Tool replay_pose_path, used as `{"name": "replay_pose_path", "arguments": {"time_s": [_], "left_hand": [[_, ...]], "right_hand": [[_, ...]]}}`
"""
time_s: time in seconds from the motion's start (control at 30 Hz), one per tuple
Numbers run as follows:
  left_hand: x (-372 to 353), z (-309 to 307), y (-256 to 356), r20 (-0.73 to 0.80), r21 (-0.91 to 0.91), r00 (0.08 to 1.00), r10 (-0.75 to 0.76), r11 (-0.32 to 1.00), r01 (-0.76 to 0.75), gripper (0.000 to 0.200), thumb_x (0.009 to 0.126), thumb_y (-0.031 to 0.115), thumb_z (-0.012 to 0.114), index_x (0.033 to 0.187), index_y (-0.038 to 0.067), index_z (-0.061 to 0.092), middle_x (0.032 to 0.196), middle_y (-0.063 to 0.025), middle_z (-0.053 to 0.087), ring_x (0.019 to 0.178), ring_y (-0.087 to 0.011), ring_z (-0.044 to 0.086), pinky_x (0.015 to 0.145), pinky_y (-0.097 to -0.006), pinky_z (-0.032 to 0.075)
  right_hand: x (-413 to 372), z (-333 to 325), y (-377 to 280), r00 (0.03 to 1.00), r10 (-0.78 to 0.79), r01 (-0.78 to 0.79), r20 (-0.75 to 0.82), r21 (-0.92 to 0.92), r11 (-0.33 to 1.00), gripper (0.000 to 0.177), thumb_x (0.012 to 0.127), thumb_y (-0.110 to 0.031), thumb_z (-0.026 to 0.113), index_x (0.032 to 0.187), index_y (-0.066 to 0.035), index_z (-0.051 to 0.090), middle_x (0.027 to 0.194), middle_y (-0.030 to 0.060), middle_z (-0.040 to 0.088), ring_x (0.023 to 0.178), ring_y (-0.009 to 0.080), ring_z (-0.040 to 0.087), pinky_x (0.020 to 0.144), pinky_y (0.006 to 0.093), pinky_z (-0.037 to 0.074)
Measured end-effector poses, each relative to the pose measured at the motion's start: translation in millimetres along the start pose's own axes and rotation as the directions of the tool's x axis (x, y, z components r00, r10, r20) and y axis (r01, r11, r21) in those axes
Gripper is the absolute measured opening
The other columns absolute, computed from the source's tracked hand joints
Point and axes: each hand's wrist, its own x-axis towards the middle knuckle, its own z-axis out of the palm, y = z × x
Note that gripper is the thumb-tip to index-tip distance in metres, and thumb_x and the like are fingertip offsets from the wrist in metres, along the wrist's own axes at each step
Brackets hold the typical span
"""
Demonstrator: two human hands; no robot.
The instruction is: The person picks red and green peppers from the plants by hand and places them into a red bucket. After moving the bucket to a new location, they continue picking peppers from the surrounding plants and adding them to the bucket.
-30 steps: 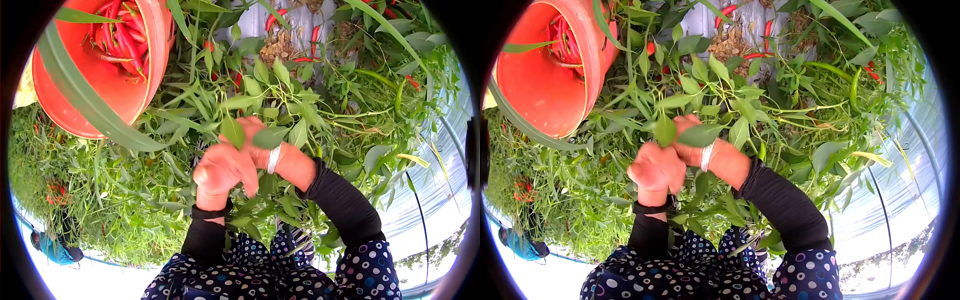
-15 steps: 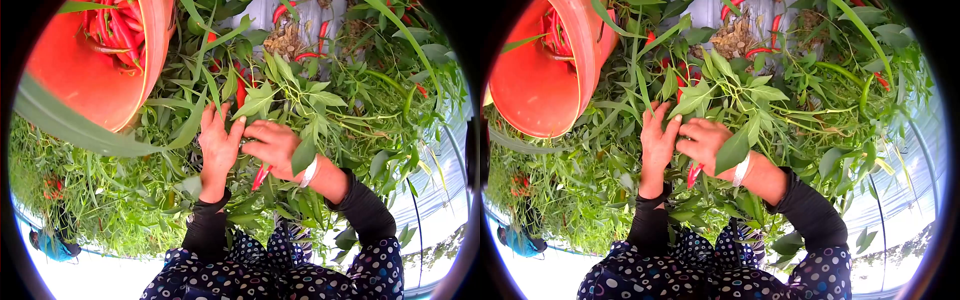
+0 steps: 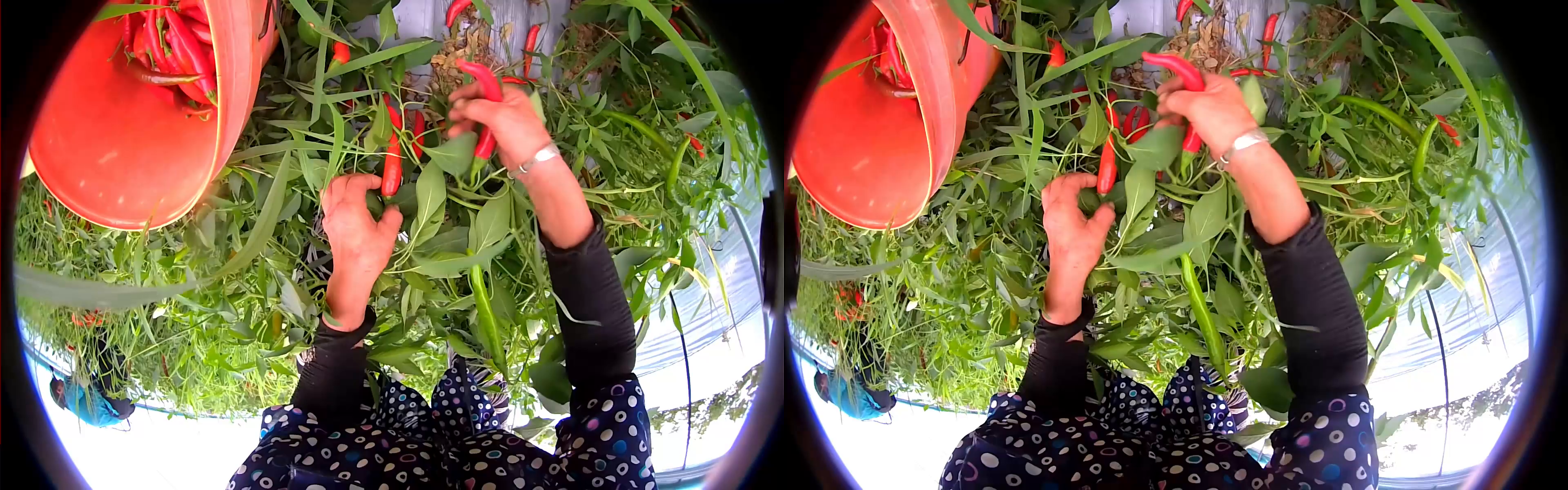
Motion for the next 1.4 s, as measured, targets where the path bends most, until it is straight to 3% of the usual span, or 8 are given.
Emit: {"name": "replay_pose_path", "arguments": {"time_s": [0.13, 0.3, 0.47, 0.63, 0.73, 0.9, 1.23, 1.4], "left_hand": [[-3.4, 7.3, -5.5, 0.060, -0.222, 0.987, -0.151, 0.962, 0.160, 0.034, 0.065, 0.006, 0.064, 0.098, 0.006, 0.054, 0.085, -0.0116, 0.058, 0.086, -0.0323, 0.052, 0.077, -0.0424, 0.042], [-3.6, 2.6, 0.9, 0.194, -0.422, 0.931, -0.308, 0.831, 0.363, 0.040, 0.074, -0.001, 0.056, 0.114, 0.001, 0.049, 0.079, -0.0047, 0.059, 0.070, -0.0104, 0.054, 0.066, -0.0232, 0.043], [-1.7, 5.4, -15.1, 0.364, -0.754, 0.860, -0.358, 0.428, 0.498, 0.056, 0.072, -0.006, 0.054, 0.127, -0.002, 0.043, 0.084, -0.0028, 0.060, 0.076, -0.0097, 0.055, 0.073, -0.0216, 0.042], [1.9, 4.6, -13.6, 0.388, -0.741, 0.841, -0.377, 0.416, 0.528, 0.059, 0.070, -0.008, 0.053, 0.128, -0.005, 0.040, 0.086, -0.0045, 0.061, 0.077, -0.0109, 0.056, 0.073, -0.0220, 0.042], [0.8, 5.3, -14.3, 0.405, -0.748, 0.833, -0.376, 0.387, 0.539, 0.061, 0.069, -0.009, 0.052, 0.129, -0.005, 0.038, 0.087, -0.0051, 0.061, 0.077, -0.0116, 0.056, 0.074, -0.0224, 0.042], [3.9, 6.0, -12.1, 0.442, -0.776, 0.841, -0.312, 0.338, 0.533, 0.060, 0.069, -0.009, 0.052, 0.127, -0.004, 0.039, 0.090, -0.0061, 0.061, 0.080, -0.0122, 0.057, 0.075, -0.0228, 0.043], [1.1, 15.7, 4.5, 0.222, -0.897, 0.951, -0.215, 0.337, 0.286, 0.052, 0.072, -0.014, 0.054, 0.122, 0.000, 0.045, 0.086, -0.0014, 0.056, 0.077, -0.0079, 0.052, 0.071, -0.0215, 0.043], [5.9, 11.1, 13.4, 0.348, -0.927, 0.917, -0.198, 0.075, 0.368, 0.054, 0.071, -0.012, 0.057, 0.122, -0.002, 0.043, 0.098, -0.0094, 0.061, 0.086, -0.0138, 0.059, 0.075, -0.0247, 0.047]], "right_hand": [[32.4, 9.1, 50.5, 0.961, 0.273, -0.266, -0.035, -0.370, 0.890, 0.015, 0.073, -0.009, 0.061, 0.083, 0.003, 0.062, 0.074, 0.0093, 0.062, 0.063, 0.0209, 0.061, 0.057, 0.0315, 0.049], [55.3, 29.4, 67.8, 0.844, 0.524, -0.536, 0.115, 0.193, 0.822, 0.023, 0.076, -0.015, 0.062, 0.092, 0.001, 0.059, 0.083, 0.0120, 0.062, 0.067, 0.0236, 0.061, 0.059, 0.0356, 0.049], [77.9, 36.3, 106.4, 0.858, 0.503, -0.507, 0.106, 0.335, 0.794, 0.021, 0.088, -0.022, 0.048, 0.096, -0.005, 0.058, 0.082, 0.0094, 0.064, 0.067, 0.0201, 0.062, 0.060, 0.0355, 0.051], [75.0, 41.7, 97.4, 0.846, 0.493, -0.532, 0.201, 0.316, 0.785, 0.028, 0.090, -0.026, 0.046, 0.106, -0.006, 0.057, 0.087, 0.0074, 0.065, 0.070, 0.0194, 0.062, 0.064, 0.0340, 0.052], [83.0, 42.5, 107.0, 0.981, 0.106, -0.157, 0.166, 0.335, 0.929, 0.033, 0.088, -0.031, 0.053, 0.112, -0.009, 0.057, 0.096, 0.0066, 0.064, 0.083, 0.0183, 0.063, 0.075, 0.0317, 0.049], [66.4, 27.0, 86.5, 0.891, 0.235, -0.418, 0.389, 0.498, 0.760, 0.033, 0.085, -0.023, 0.057, 0.109, 0.000, 0.056, 0.098, 0.0148, 0.063, 0.085, 0.0220, 0.063, 0.071, 0.0344, 0.053], [-22.4, 22.2, 18.2, 0.903, -0.400, 0.429, -0.159, 0.415, 0.803, 0.019, 0.075, 0.000, 0.061, 0.093, 0.001, 0.053, 0.086, 0.0111, 0.057, 0.079, 0.0216, 0.059, 0.075, 0.0341, 0.050], [-78.0, 41.5, -11.6, 0.787, -0.606, 0.607, 0.114, 0.024, 0.794, 0.017, 0.066, 0.004, 0.060, 0.076, -0.004, 0.050, 0.069, 0.0030, 0.051, 0.065, 0.0122, 0.053, 0.060, 0.0250, 0.043]]}}
